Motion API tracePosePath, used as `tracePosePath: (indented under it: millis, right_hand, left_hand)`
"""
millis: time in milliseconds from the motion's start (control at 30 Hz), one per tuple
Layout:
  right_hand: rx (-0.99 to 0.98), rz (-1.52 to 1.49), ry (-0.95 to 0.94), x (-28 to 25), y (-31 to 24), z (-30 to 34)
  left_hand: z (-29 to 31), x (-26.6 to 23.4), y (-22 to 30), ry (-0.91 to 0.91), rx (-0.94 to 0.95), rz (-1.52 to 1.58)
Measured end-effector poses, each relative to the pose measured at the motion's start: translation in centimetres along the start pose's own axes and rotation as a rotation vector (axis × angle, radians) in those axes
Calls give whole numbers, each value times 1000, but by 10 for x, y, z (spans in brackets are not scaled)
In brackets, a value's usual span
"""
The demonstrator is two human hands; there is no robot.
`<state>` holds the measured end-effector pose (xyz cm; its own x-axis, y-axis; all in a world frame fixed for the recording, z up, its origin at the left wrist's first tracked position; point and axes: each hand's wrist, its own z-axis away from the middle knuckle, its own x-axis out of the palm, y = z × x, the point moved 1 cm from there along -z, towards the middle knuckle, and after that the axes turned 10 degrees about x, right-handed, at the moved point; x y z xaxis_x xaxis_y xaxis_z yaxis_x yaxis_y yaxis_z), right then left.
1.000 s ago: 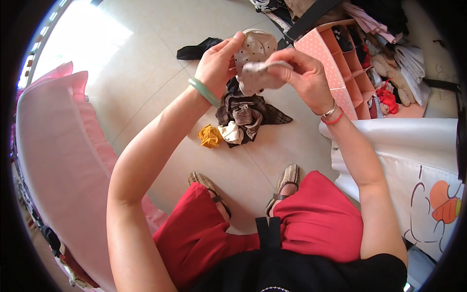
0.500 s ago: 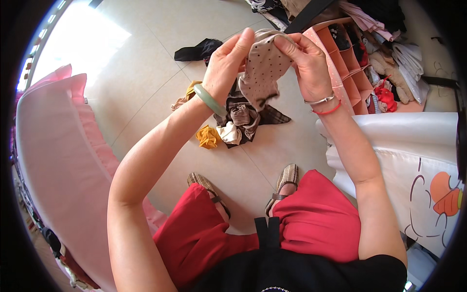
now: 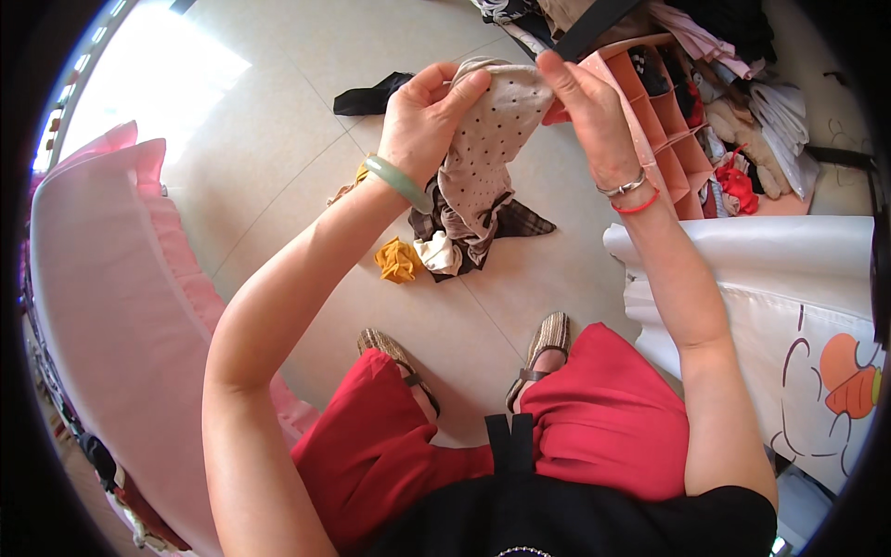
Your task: The person sits on the floor and folds various pairs of socks from a pile. They pick up each sock, unfold it, fold it neatly, and place it into a pink fabric storage organizer with multiple compartments.
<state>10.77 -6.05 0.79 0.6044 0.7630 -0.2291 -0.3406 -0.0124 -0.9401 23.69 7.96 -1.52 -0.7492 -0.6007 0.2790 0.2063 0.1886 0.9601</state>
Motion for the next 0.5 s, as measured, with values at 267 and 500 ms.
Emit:
tracePosePath:
  millis: [267,500]
  right_hand:
    - [-189,19,-30,4,-5,12]
    - [-397,14,13,11,-8,12]
  left_hand:
    - [4,0,13,-60,-218,35]
    - [7,5,16,-53,-205,39]
